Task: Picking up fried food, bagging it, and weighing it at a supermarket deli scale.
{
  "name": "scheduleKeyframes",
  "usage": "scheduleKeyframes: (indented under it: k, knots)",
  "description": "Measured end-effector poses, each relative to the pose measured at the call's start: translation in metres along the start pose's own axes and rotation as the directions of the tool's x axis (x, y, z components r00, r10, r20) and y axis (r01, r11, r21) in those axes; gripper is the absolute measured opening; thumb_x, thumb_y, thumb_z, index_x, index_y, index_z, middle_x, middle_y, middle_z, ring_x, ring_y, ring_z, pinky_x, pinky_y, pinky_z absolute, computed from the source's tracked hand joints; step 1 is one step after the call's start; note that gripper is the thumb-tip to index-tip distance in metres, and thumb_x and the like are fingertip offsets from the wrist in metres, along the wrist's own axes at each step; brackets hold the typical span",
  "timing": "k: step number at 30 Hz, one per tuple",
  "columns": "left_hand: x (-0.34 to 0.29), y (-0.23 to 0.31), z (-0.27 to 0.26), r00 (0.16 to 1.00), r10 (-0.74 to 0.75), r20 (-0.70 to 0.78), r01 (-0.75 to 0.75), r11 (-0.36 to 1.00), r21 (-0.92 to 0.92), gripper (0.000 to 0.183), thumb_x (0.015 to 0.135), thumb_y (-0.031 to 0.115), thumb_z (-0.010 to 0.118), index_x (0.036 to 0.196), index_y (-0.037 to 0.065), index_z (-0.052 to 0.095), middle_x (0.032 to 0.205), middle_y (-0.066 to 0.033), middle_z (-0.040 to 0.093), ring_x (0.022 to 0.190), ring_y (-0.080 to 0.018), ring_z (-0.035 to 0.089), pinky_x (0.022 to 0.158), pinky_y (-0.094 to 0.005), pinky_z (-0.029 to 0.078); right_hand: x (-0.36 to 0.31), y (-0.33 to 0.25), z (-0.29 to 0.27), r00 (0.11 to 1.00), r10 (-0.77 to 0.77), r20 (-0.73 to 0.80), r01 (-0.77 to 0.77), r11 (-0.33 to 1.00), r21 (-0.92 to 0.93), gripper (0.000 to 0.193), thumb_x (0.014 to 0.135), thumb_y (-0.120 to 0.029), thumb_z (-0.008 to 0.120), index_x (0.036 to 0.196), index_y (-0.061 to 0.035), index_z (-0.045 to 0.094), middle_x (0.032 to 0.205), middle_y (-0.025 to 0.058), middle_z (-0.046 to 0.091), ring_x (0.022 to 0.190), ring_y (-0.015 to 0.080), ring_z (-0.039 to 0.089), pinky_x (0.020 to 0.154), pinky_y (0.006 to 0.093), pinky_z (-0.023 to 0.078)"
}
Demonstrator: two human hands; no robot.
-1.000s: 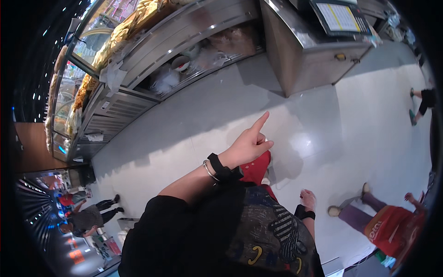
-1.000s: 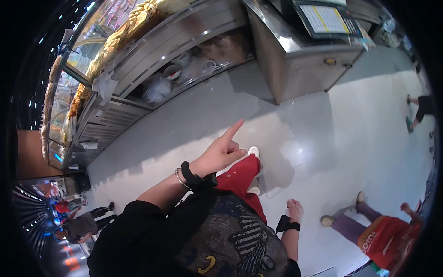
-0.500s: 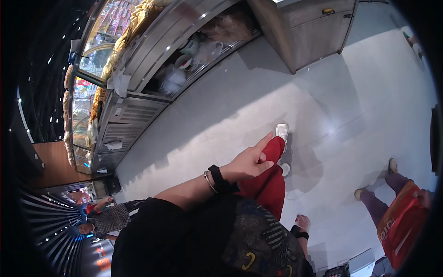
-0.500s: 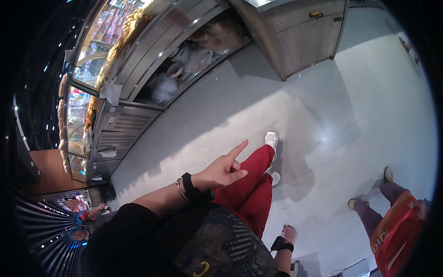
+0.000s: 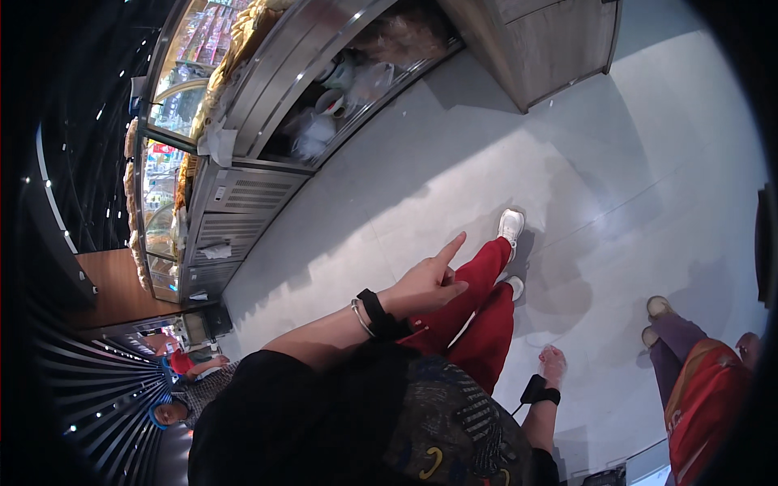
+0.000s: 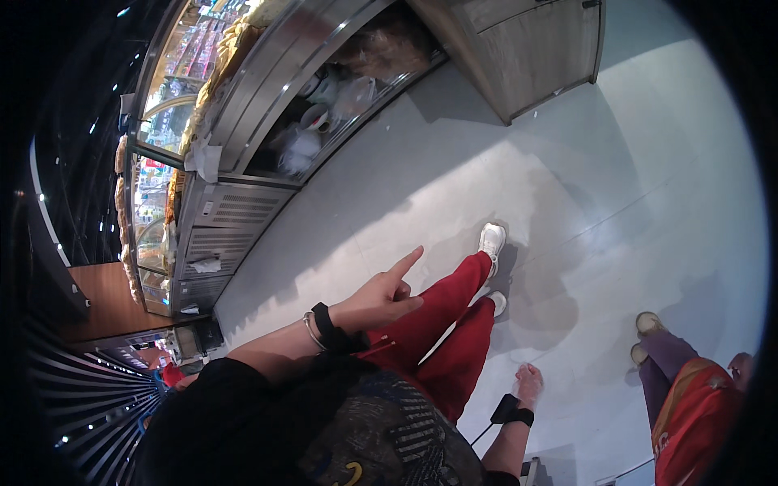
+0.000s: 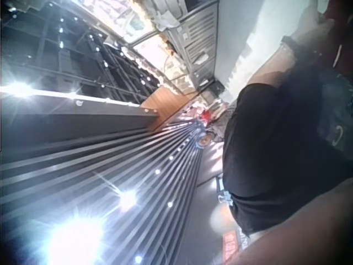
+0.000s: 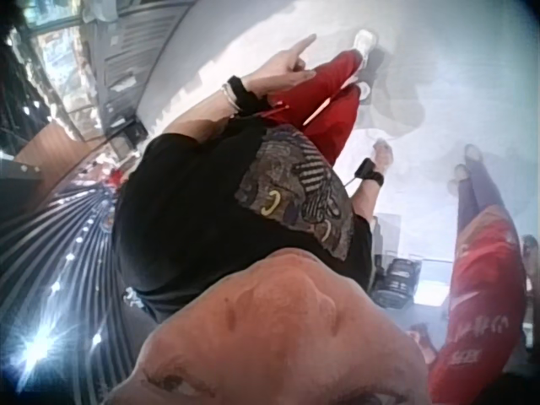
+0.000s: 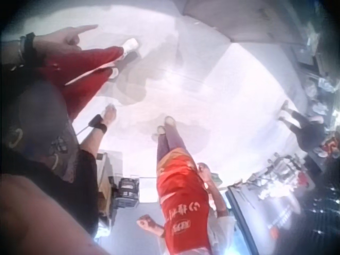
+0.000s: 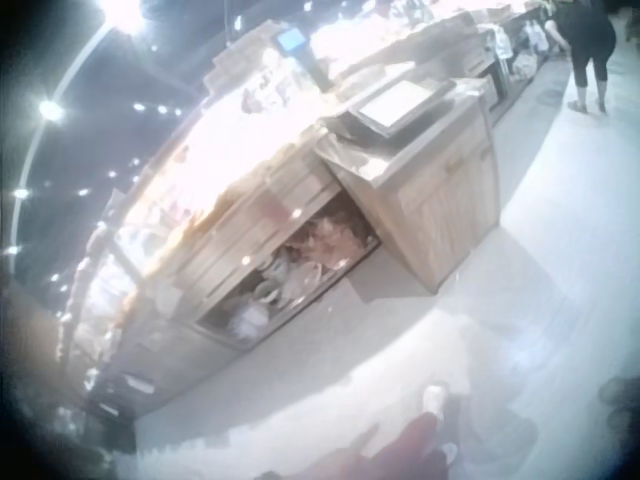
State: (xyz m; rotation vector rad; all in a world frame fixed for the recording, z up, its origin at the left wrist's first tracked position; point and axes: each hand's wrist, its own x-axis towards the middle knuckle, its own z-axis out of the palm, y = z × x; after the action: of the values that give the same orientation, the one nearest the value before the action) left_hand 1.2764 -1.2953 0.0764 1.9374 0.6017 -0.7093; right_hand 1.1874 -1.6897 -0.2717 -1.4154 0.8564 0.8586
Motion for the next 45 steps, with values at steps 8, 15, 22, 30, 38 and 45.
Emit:
scheduleKeyframes:
  k: [8, 15, 22, 30, 38, 45]
  knots:
    - [0.003, -0.026, -0.004, 0.991, -0.134, -0.022, 0.134, 0.991, -0.01, 0.083, 0.087, 0.014, 0.058, 0.147, 0.003, 0.003, 0.058, -0.005, 0.052, 0.053, -0.0132, 0.049, 0.053, -0.0288, 0.04, -0.003, 0.022, 0.008, 0.994, 0.11, 0.004, -0.109, 0.994, -0.031, 0.022, 0.087, -0.011, 0.06, 0.104, 0.0022, 0.056, 0.076, 0.0043, 0.056, 0.061, 0.0123, 0.053, 0.058, 0.0248, 0.046]
    - [0.037, -0.143, -0.115, 0.847, -0.303, -0.437, 0.267, 0.953, -0.144, 0.089, 0.085, 0.005, 0.061, 0.148, 0.012, -0.002, 0.064, -0.006, 0.055, 0.05, -0.0124, 0.052, 0.046, -0.0277, 0.047, -0.014, 0.049, 0.022, 0.993, 0.118, -0.026, -0.118, 0.993, 0.002, 0.027, 0.085, -0.014, 0.061, 0.105, 0.0033, 0.057, 0.073, 0.0036, 0.055, 0.061, 0.0116, 0.054, 0.056, 0.0237, 0.045]
    - [0.031, -0.256, -0.271, 0.48, -0.474, -0.738, 0.457, 0.853, -0.251, 0.094, 0.078, 0.004, 0.058, 0.148, 0.012, -0.005, 0.059, -0.0097, 0.057, 0.044, -0.0194, 0.057, 0.04, -0.0323, 0.049, -0.034, 0.09, 0.022, 0.982, 0.163, -0.097, -0.171, 0.982, -0.084, 0.023, 0.083, -0.011, 0.062, 0.102, 0.0026, 0.058, 0.076, 0.0044, 0.058, 0.064, 0.0133, 0.055, 0.06, 0.0252, 0.047]
    - [0.01, -0.359, -0.386, 0.45, -0.533, -0.717, 0.493, 0.817, -0.297, 0.095, 0.08, 0.002, 0.056, 0.147, 0.018, -0.009, 0.054, -0.0079, 0.053, 0.04, -0.0186, 0.054, 0.035, -0.0327, 0.044, -0.057, 0.118, 0.087, 0.979, 0.104, -0.173, -0.144, 0.96, -0.24, 0.016, 0.082, -0.009, 0.059, 0.094, 0.0025, 0.059, 0.066, 0.0036, 0.056, 0.059, 0.0124, 0.053, 0.056, 0.0254, 0.044]
    - [0.03, -0.364, -0.447, 0.589, -0.353, -0.727, 0.124, 0.928, -0.351, 0.073, 0.075, 0.004, 0.048, 0.143, 0.016, 0.026, 0.103, -0.0097, 0.059, 0.057, -0.018, 0.055, 0.04, -0.0316, 0.042, -0.052, 0.205, 0.105, 0.816, -0.422, 0.394, 0.298, -0.276, -0.914, 0.019, 0.078, -0.027, 0.053, 0.071, -0.0137, 0.064, 0.079, 0.0065, 0.066, 0.084, 0.0238, 0.063, 0.076, 0.0404, 0.05]
    - [-0.032, -0.537, -0.585, 0.519, -0.26, -0.814, -0.08, 0.934, -0.349, 0.082, 0.072, -0.002, 0.053, 0.146, 0.011, 0.02, 0.116, -0.0182, 0.059, 0.082, -0.0302, 0.065, 0.062, -0.0381, 0.054, -0.141, 0.083, 0.27, 0.967, -0.254, 0.029, 0.119, 0.345, -0.931, 0.037, 0.08, -0.043, 0.055, 0.101, -0.0151, 0.068, 0.11, 0.0046, 0.065, 0.107, 0.023, 0.059, 0.094, 0.0339, 0.045]
